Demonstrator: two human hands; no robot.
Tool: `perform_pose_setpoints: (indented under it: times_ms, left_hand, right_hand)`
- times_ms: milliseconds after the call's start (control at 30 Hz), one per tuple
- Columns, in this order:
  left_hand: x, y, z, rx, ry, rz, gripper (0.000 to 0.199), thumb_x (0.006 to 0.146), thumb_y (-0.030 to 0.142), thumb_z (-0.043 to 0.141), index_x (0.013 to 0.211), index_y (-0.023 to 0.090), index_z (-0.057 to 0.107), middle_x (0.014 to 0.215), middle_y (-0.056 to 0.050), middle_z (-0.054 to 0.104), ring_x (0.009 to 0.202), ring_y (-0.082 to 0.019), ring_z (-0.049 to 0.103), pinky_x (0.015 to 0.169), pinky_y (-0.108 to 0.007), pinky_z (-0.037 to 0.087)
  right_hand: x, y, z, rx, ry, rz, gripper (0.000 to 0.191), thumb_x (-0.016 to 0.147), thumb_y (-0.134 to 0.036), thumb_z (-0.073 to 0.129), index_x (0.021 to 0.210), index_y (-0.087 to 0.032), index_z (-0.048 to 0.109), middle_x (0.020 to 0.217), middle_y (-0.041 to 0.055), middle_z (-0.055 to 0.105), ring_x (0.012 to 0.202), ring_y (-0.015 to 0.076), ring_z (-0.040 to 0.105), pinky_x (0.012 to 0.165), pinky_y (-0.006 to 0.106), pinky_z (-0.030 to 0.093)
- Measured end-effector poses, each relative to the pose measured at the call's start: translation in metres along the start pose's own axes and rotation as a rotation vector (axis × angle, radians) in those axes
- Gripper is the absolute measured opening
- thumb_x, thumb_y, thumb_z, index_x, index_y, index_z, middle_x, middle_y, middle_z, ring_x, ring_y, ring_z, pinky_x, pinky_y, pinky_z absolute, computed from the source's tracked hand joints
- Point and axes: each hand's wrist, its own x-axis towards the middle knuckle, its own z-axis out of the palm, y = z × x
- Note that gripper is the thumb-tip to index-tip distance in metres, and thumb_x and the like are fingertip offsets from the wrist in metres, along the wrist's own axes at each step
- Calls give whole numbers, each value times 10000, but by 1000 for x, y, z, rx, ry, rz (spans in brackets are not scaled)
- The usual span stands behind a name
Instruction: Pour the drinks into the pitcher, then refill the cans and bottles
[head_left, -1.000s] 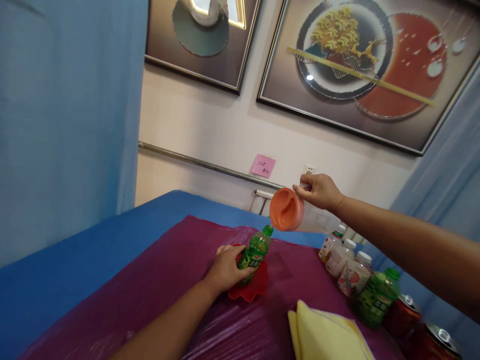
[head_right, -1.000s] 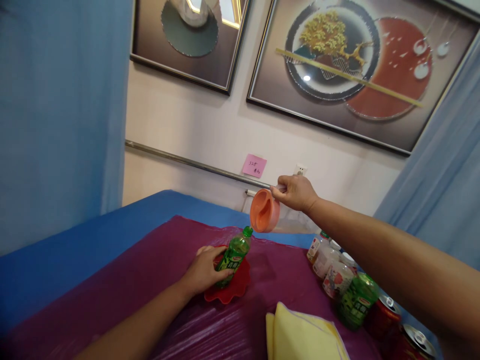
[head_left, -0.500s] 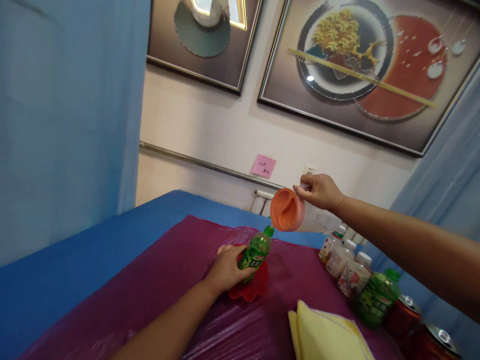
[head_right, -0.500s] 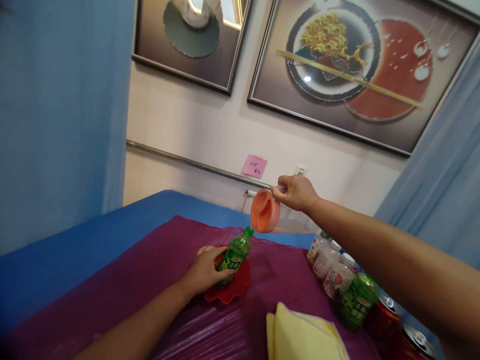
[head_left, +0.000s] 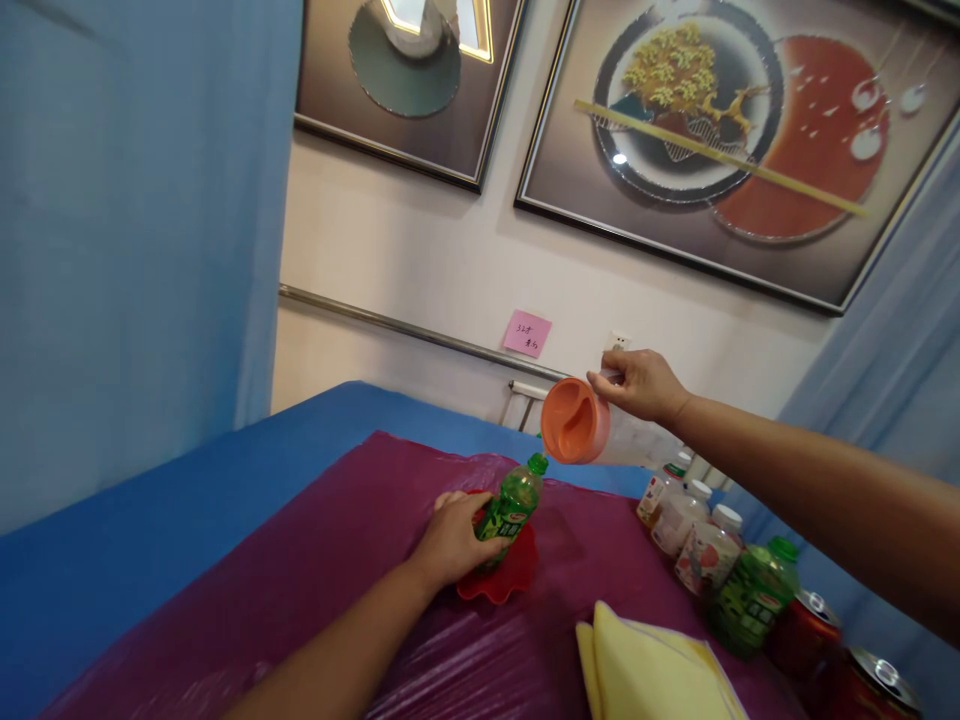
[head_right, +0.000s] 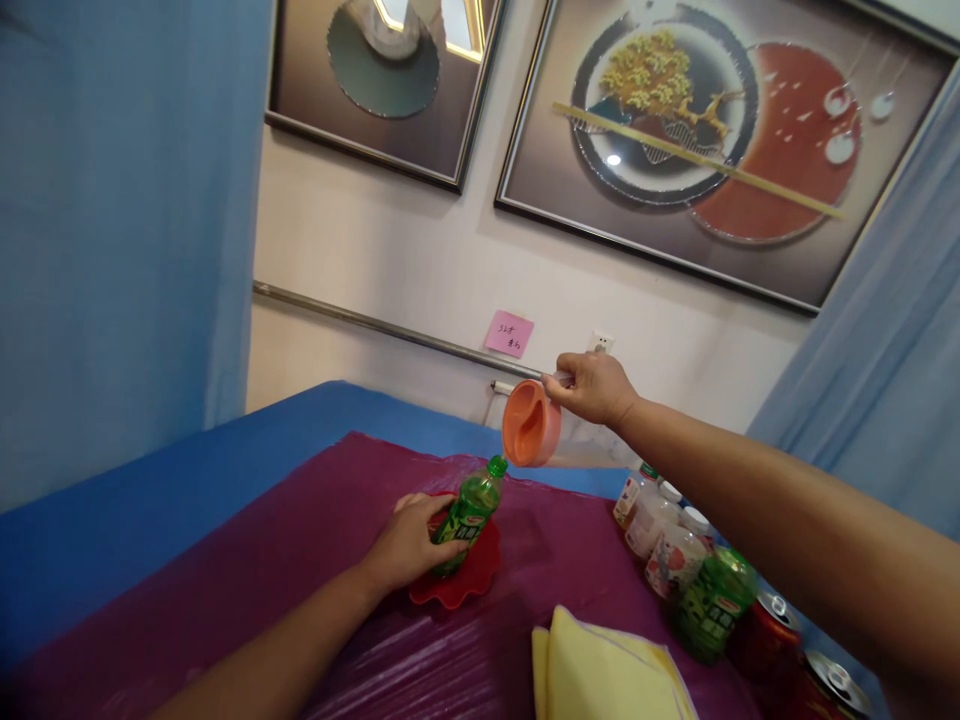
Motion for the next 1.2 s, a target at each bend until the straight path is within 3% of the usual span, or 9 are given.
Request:
perform_pose_setpoints:
  times_ms: [1200]
  left_hand:
    - [-1,4,-3,-15,-33,-11,573,695,486,794,1209,247,712,1111,-77,751,1071,-323,637,969,-420,411]
  right_hand:
    - [0,-3,-3,-20,-9,-12,369,820,-488,541,583,-230,426,545,-2,513,533,139,457,563,283,289]
